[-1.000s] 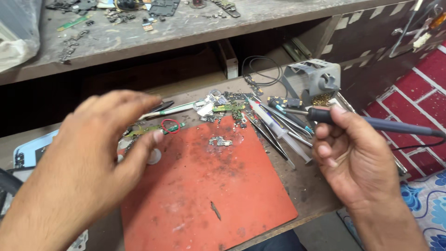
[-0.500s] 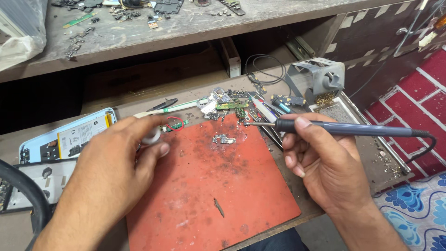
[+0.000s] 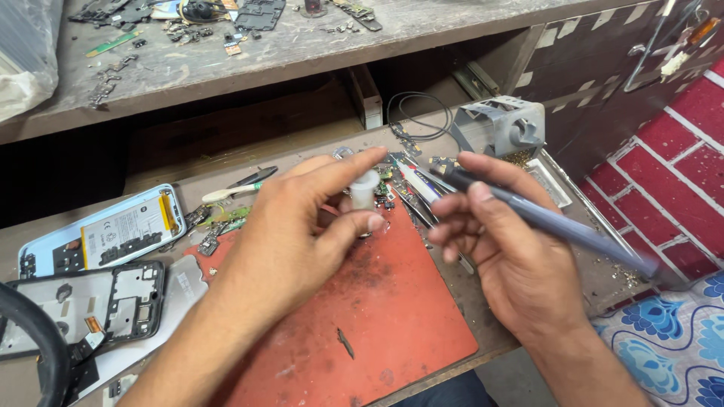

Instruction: The person uses a soldering iron and tweezers to solder small components on a circuit board. They apply flux from a syringe and solder wire, then continue soldering multiple points on the board.

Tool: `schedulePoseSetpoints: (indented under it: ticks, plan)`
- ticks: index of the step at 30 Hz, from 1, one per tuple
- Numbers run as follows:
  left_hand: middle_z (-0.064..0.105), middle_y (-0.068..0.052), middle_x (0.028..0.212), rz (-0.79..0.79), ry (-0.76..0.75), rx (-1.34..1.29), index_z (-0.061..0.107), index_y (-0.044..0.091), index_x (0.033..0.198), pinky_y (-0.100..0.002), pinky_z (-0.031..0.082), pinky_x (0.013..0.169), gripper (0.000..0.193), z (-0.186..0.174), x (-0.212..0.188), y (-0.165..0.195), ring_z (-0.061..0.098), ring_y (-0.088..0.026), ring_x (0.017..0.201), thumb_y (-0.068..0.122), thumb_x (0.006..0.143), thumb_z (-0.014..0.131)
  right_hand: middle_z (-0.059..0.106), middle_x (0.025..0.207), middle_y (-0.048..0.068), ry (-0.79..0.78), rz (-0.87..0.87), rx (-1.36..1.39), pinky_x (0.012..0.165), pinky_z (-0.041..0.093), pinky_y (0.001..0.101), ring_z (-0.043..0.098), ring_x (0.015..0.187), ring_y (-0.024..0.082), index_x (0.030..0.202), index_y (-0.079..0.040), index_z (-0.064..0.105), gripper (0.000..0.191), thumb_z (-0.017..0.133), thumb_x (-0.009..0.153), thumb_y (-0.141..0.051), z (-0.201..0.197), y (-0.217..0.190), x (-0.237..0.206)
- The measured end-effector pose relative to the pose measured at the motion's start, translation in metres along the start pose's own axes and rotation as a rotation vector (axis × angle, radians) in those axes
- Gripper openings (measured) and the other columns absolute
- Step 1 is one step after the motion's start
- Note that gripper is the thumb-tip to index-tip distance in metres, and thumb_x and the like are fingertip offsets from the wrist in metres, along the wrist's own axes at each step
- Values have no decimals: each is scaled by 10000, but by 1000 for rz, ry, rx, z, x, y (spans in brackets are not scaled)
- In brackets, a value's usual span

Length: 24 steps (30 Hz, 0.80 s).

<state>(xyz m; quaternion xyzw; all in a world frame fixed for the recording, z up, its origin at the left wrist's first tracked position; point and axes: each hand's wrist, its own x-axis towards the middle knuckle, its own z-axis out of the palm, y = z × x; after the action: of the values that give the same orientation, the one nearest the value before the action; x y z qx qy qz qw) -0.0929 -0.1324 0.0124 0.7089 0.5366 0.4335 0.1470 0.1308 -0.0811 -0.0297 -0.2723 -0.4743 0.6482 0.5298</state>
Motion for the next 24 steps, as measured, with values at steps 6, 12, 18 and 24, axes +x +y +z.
schedulePoseSetpoints:
  ticks: [6, 12, 18, 24]
  plan:
    - [723, -12, 747, -111, 49, -120, 696, 97, 1231, -250, 589, 591, 498, 17, 0, 7, 703, -94, 632, 146, 764, 861, 712, 1097, 137, -104, -170, -190, 920, 611, 326, 708, 1078, 187, 1283, 24, 582, 359, 665, 935, 53, 18, 1, 5]
    - [669, 17, 690, -83, 27, -131, 709, 70, 1241, -250, 533, 519, 463, 20, -4, 9, 614, -73, 564, 154, 803, 834, 695, 1114, 120, -110, -226, -253, 951, 619, 303, 711, 1081, 161, 1245, 13, 604, 376, 711, 896, 102, 20, 4, 8]
    - [580, 14, 611, -174, 38, -201, 714, 79, 1237, -238, 478, 470, 410, 20, -7, 13, 538, -57, 513, 83, 828, 677, 721, 1039, 97, -84, -310, -367, 914, 618, 271, 726, 1012, 145, 1240, 16, 604, 329, 706, 934, 81, 17, 6, 9]
    - [539, 17, 636, -138, 81, -199, 726, 76, 1214, -234, 455, 464, 371, 20, -9, 10, 515, -50, 531, 81, 846, 681, 731, 1014, 117, -27, -312, -399, 866, 619, 264, 723, 956, 140, 1293, 25, 593, 337, 687, 970, 14, 16, 6, 9]
